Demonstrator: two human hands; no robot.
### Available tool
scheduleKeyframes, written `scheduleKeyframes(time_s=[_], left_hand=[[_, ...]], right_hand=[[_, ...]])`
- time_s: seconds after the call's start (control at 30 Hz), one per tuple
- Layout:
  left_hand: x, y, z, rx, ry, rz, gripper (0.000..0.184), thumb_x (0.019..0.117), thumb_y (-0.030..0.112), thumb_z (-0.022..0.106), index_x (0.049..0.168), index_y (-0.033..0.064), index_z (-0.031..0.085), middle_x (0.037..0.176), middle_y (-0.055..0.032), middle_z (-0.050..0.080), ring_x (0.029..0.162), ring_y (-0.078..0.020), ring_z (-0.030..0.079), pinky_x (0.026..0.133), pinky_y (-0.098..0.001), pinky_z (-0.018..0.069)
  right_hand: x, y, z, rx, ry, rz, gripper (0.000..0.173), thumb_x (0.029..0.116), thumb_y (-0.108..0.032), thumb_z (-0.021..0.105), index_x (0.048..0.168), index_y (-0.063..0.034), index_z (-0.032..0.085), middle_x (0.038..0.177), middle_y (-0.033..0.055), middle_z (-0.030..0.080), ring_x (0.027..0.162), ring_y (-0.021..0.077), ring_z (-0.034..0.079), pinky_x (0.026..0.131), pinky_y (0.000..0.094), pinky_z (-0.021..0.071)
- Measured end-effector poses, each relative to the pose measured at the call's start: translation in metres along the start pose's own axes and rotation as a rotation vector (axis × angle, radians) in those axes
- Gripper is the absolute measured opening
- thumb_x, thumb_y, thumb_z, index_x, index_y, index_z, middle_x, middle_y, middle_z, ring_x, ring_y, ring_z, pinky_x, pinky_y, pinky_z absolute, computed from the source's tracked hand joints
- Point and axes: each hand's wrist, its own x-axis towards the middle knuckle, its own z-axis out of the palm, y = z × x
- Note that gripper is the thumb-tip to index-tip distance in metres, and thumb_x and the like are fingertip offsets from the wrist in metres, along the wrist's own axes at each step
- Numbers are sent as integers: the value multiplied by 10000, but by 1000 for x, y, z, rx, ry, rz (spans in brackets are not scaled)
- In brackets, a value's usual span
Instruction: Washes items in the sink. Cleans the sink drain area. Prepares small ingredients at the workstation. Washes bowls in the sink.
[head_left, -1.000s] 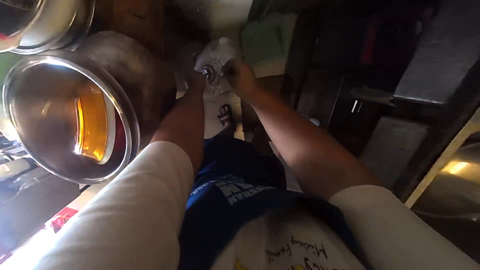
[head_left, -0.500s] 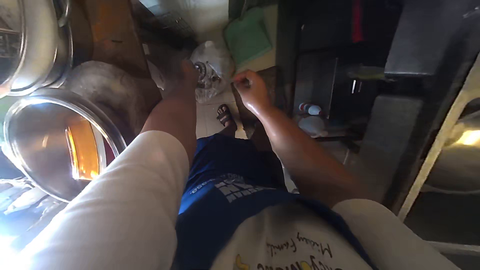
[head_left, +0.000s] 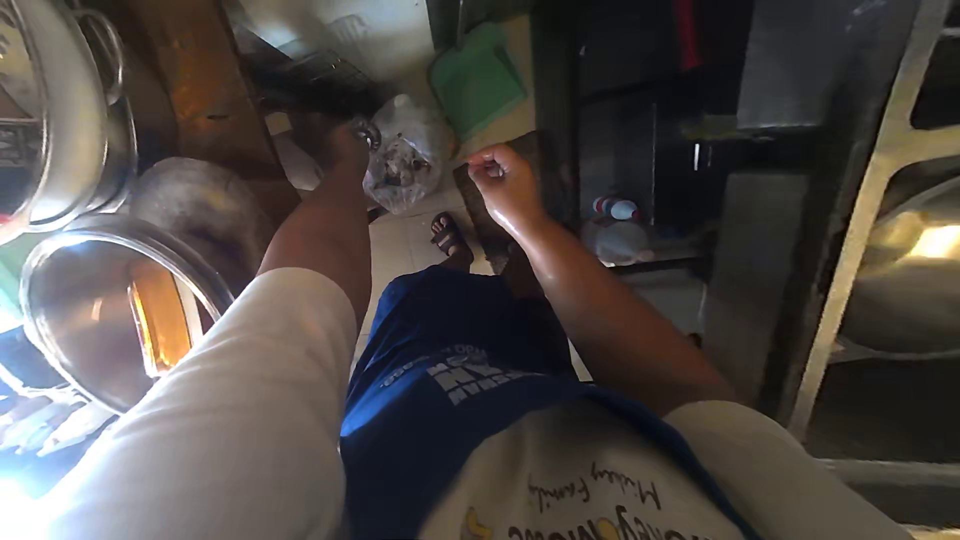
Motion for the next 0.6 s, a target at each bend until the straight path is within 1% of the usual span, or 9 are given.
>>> scheduleKeyframes(time_s=[0.07, 0.13, 0.17, 0.23, 0.33, 0.43, 0.5, 0.53, 0.6], left_hand=[[1, -2, 3, 11, -16, 19, 416, 945, 237, 681, 1272, -19, 647, 1301, -263, 638, 1241, -431, 601, 1045, -633, 466], [3, -2, 0, -6, 13, 31, 400, 965, 246, 658, 1281, 0, 653, 1309, -245, 642, 1250, -414, 601, 1057, -626, 459], [4, -1, -2, 18, 29, 35, 387, 970, 244, 645, 1278, 10, 659, 1310, -236, 646, 1248, -408, 605, 1049, -623, 464], [4, 0, -3, 122, -5, 73, 409, 961, 251, 659, 1274, -12, 649, 1327, -261, 623, 1266, -439, 582, 1047, -645, 458], [5, 1, -6, 89, 44, 39, 388, 960, 245, 648, 1286, 36, 662, 1328, -231, 638, 1259, -416, 595, 1041, -639, 463], [-4, 5, -7, 205, -33, 52, 401, 950, 224, 671, 1237, -55, 640, 1295, -299, 622, 1222, -476, 598, 1007, -669, 477], [-11, 11, -7, 130, 33, 49, 368, 966, 235, 652, 1212, -38, 667, 1269, -283, 644, 1205, -454, 615, 1012, -652, 482], [-16, 18, -9, 62, 59, 46, 379, 966, 271, 655, 1214, -15, 678, 1268, -266, 651, 1207, -435, 618, 1021, -643, 477], [-32, 38, -13, -63, 50, 90, 386, 959, 312, 670, 1202, 12, 686, 1244, -241, 665, 1188, -406, 629, 1013, -632, 477]], right_hand=[[-2, 1, -2, -6, 0, 13, 192, 1014, -130, 604, 1153, -22, 682, 1107, 114, 704, 954, 135, 677, 881, 300, 558], [-4, -1, -5, -2, 0, 24, 195, 1013, -137, 607, 1158, -32, 684, 1116, 109, 706, 955, 135, 679, 880, 306, 561], [-6, -2, -6, 2, 3, 28, 194, 1014, -139, 607, 1156, -33, 685, 1121, 107, 707, 954, 133, 679, 879, 306, 560], [-10, -2, -9, 15, 7, 29, 187, 1013, -139, 607, 1145, -33, 686, 1119, 103, 703, 955, 129, 676, 876, 299, 559], [-16, -5, -14, 31, 7, 35, 184, 1018, -136, 599, 1147, -34, 683, 1124, 106, 701, 965, 130, 675, 885, 305, 557], [-21, -7, -20, 34, 15, 46, 182, 1022, -146, 595, 1146, -48, 686, 1124, 93, 703, 966, 127, 676, 892, 307, 556], [-24, -12, -25, 50, 19, 48, 185, 1023, -146, 596, 1154, -48, 683, 1128, 93, 701, 970, 129, 674, 893, 311, 554], [-27, -13, -29, 59, 23, 47, 186, 1020, -142, 599, 1157, -46, 682, 1133, 96, 701, 971, 134, 676, 893, 317, 556], [-32, -16, -40, 61, 35, 49, 190, 1021, -144, 606, 1165, -48, 684, 1142, 98, 701, 975, 137, 675, 896, 321, 557]])
